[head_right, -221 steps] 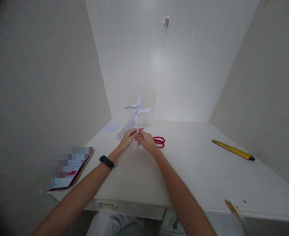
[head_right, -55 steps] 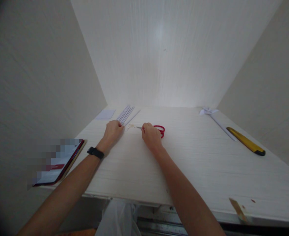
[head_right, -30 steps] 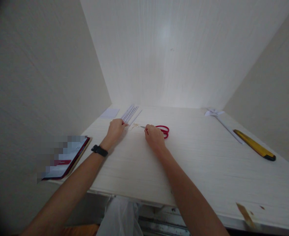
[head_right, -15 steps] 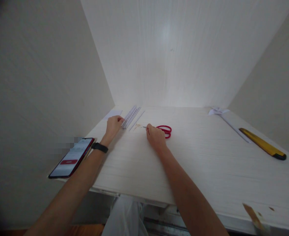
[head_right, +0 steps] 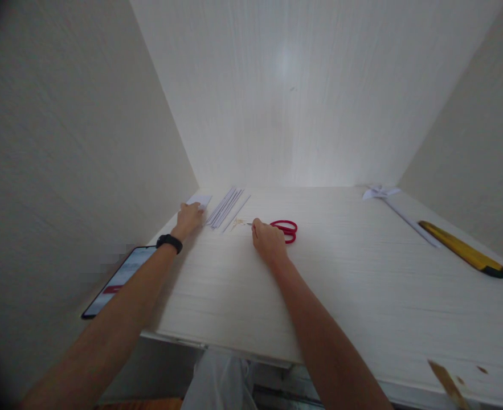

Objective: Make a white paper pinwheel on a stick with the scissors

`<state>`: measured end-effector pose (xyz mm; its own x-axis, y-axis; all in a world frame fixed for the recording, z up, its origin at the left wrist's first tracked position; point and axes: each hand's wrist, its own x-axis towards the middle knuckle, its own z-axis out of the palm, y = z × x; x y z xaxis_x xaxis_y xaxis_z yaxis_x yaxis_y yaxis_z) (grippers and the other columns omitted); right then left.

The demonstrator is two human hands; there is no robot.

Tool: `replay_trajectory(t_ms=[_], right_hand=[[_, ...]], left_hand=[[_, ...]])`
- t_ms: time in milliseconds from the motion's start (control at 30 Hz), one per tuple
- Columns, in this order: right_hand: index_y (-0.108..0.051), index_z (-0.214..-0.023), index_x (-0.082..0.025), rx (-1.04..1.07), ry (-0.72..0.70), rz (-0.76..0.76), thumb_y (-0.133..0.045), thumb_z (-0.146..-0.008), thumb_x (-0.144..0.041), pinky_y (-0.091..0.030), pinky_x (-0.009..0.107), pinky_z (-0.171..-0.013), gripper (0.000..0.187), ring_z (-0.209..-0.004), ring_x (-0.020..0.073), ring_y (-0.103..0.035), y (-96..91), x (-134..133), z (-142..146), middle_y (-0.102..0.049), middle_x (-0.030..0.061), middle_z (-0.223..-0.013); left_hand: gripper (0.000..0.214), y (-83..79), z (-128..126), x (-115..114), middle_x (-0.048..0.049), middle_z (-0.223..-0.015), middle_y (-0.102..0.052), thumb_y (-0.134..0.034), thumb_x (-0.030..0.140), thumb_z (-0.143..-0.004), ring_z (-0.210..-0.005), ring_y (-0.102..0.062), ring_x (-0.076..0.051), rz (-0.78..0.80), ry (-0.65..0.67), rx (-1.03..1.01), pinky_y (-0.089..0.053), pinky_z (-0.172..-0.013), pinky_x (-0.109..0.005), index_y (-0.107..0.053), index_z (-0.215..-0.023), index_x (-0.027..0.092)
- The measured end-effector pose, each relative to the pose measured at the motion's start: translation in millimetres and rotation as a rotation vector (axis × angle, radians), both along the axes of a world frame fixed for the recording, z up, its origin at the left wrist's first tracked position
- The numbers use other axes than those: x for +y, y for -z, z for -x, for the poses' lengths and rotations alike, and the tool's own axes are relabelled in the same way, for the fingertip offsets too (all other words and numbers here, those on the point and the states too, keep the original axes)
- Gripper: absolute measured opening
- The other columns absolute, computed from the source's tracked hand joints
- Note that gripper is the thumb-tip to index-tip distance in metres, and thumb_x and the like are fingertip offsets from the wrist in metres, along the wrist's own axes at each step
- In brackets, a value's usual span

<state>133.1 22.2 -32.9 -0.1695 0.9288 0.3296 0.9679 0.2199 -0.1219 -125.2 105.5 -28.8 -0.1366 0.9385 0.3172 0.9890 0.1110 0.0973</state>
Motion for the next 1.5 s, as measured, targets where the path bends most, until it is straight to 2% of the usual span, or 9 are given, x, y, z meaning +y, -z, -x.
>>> replay_trajectory(t_ms=[133,367,667,933,1067,1267,1400,1500], right_hand=[[-0.058,-0.101,-0.021,0.009,0.001,0.008,-0.033,-0.097,-0.029,-0.035,0.026,-0.060,0.026,-0.076,0.0206,-0.068,-0.1,0.4,0.7,-0.072,0.0064,-0.084],[-0.057,-0.100,-0.022,0.018,0.005,-0.002,-0.034,-0.097,-0.029,-0.035,0.027,-0.060,0.024,-0.075,0.0212,-0.068,2.6,3.0,0.4,-0.072,0.0059,-0.084],[-0.058,-0.100,-0.021,-0.002,0.007,-0.008,-0.035,-0.096,-0.029,-0.033,0.027,-0.055,0.025,-0.075,0.0224,-0.069,2.0,3.5,0.3,-0.072,0.0060,-0.083],[-0.058,-0.101,-0.021,-0.009,0.010,-0.009,-0.034,-0.096,-0.029,-0.034,0.027,-0.057,0.026,-0.076,0.0233,-0.069,2.5,4.0,0.3,-0.072,0.0072,-0.083],[-0.058,-0.101,-0.021,-0.010,0.011,-0.004,-0.034,-0.096,-0.029,-0.035,0.026,-0.057,0.026,-0.076,0.0232,-0.069,2.0,3.9,0.5,-0.072,0.0079,-0.083],[-0.057,-0.103,-0.021,0.010,0.006,0.032,-0.033,-0.097,-0.028,-0.038,0.027,-0.061,0.026,-0.079,0.0231,-0.068,-1.9,1.5,0.7,-0.072,0.0082,-0.085],[-0.057,-0.103,-0.021,0.015,0.007,0.031,-0.033,-0.097,-0.028,-0.040,0.028,-0.063,0.026,-0.079,0.0231,-0.068,-1.9,1.3,0.5,-0.072,0.0085,-0.086],[-0.057,-0.102,-0.021,0.029,-0.004,0.030,-0.033,-0.097,-0.028,-0.040,0.027,-0.062,0.026,-0.078,0.0228,-0.069,-1.0,2.2,-0.1,-0.072,0.0080,-0.086]], left_hand=[[0.032,4.9,4.6,0.5,-0.0232,-0.104,-0.066,-0.038,0.024,-0.091,-0.117,-0.048,-0.037,0.012,0.016,0.075,-0.040,-0.090,-0.049,-0.063,-0.103,0.009],[0.029,1.8,11.1,3.7,-0.0204,-0.104,-0.067,-0.044,0.022,-0.089,-0.114,-0.049,-0.036,-0.022,0.031,0.173,-0.038,-0.089,-0.045,-0.066,-0.102,0.009],[0.032,2.2,6.9,-0.2,-0.0190,-0.107,-0.066,-0.041,0.029,-0.092,-0.110,-0.052,-0.035,0.003,0.066,0.255,-0.038,-0.088,-0.044,-0.067,-0.098,0.012],[0.038,-1.3,3.2,0.8,-0.0216,-0.100,-0.066,-0.027,0.009,-0.091,-0.104,-0.057,-0.032,0.054,0.075,0.296,-0.038,-0.088,-0.042,-0.064,-0.101,0.007],[0.037,-2.4,-1.4,-2.5,-0.0220,-0.101,-0.065,-0.027,0.008,-0.090,-0.105,-0.057,-0.032,0.052,0.085,0.278,-0.037,-0.089,-0.041,-0.062,-0.103,0.007],[0.036,-4.0,-5.3,-5.7,-0.0244,-0.101,-0.064,-0.026,0.009,-0.090,-0.101,-0.058,-0.034,0.005,0.024,0.186,-0.037,-0.088,-0.044,-0.059,-0.104,0.003],[0.033,-0.8,-3.3,-4.6,-0.0227,-0.102,-0.063,-0.029,0.011,-0.090,-0.101,-0.058,-0.033,-0.054,-0.021,0.108,-0.036,-0.090,-0.045,-0.058,-0.104,0.005],[0.030,-1.8,0.7,-0.5,-0.0201,-0.093,-0.063,-0.030,0.011,-0.090,-0.096,-0.057,-0.032,-0.127,-0.040,0.037,-0.037,-0.088,-0.045,-0.059,-0.097,0.007]])
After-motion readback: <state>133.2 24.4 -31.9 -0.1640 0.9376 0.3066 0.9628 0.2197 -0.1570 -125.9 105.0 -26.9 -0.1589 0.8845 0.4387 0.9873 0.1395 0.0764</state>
